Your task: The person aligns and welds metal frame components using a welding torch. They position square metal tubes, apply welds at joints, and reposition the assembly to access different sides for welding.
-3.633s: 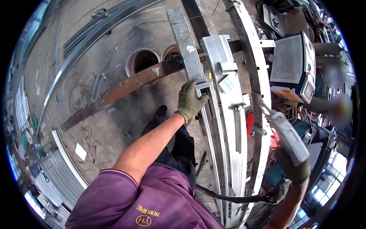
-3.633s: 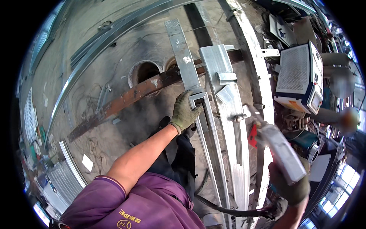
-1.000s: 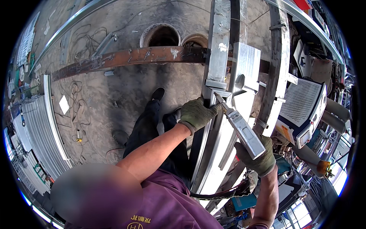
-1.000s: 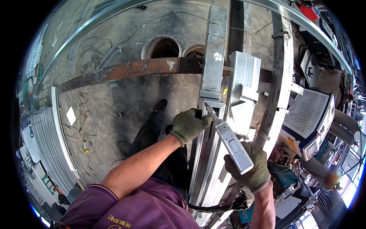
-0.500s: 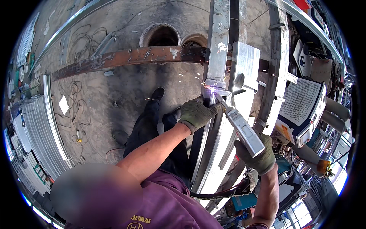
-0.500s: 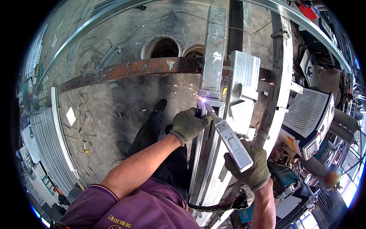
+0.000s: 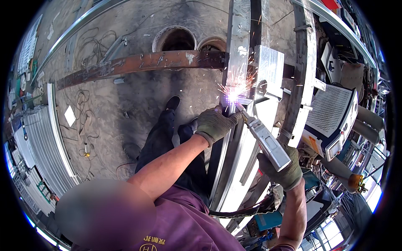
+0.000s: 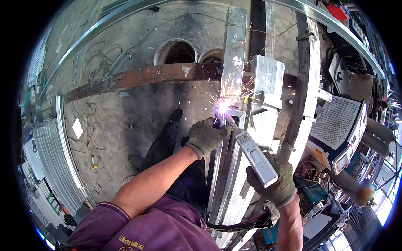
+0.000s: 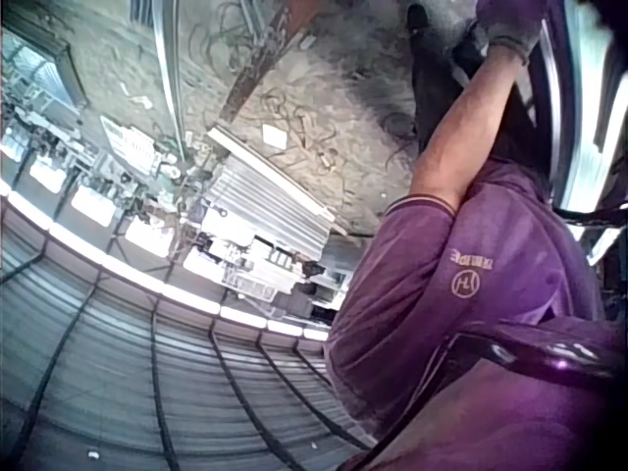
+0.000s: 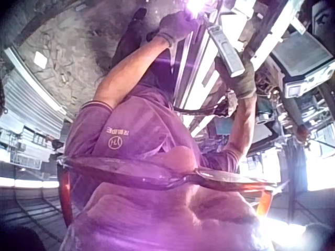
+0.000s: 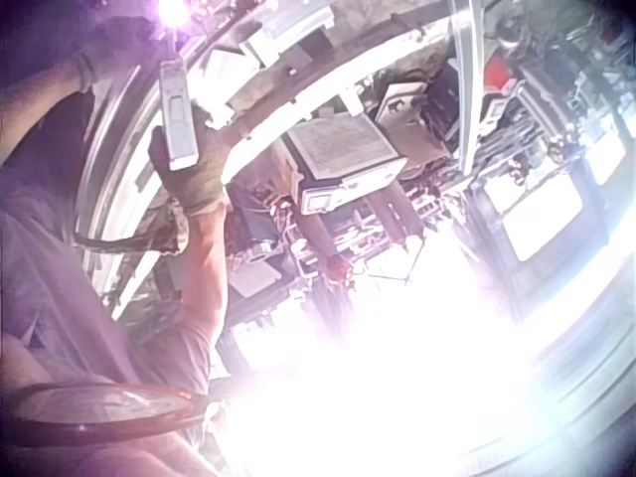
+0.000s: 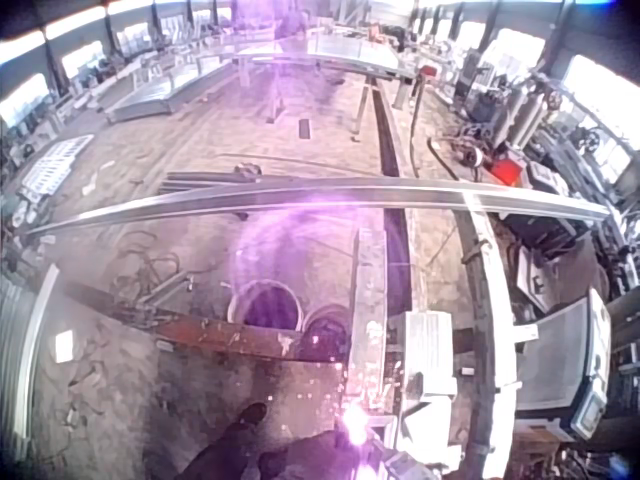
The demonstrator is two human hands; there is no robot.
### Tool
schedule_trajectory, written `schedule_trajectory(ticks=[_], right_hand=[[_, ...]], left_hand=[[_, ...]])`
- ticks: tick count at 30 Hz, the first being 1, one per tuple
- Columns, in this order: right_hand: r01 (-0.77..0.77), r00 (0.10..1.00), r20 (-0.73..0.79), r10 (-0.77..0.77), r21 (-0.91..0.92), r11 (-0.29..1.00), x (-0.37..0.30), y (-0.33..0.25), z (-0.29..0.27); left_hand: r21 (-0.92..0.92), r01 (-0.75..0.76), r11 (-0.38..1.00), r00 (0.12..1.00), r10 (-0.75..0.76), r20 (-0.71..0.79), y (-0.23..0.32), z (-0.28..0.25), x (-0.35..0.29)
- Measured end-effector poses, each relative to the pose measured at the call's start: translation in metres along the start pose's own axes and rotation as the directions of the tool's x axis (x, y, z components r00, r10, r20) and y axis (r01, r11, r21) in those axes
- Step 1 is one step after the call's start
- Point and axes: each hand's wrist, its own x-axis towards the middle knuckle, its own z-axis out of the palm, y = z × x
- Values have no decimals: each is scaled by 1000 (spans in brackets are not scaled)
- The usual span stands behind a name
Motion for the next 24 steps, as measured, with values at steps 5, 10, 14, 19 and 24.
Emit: schedule_trajectory(ticks=[5, 10, 14, 19, 24], right_hand=[[-72, 997, 21, 71, 24, 997, -2, -2, -1], [6, 1000, 1, -6, -9, 1000, -4, 3, 0], [-32, 999, -9, 32, -8, 999, -3, -3, 0], [-90, 996, -4, 90, 40, 995, -3, -6, -2], [-90, 996, -1, 90, 56, 994, -4, -7, -3]], left_hand=[[73, 45, 996, 999, -47, 26, 0, 2, 3], [38, -60, 997, 998, 60, -2, -4, 4, 4], [18, -16, 1000, 1000, 16, -6, -5, 4, 2], [-44, 7, 999, 998, -10, -65, -2, 6, 1], [-7, 30, 1000, 997, -31, -64, 0, 5, 0]])
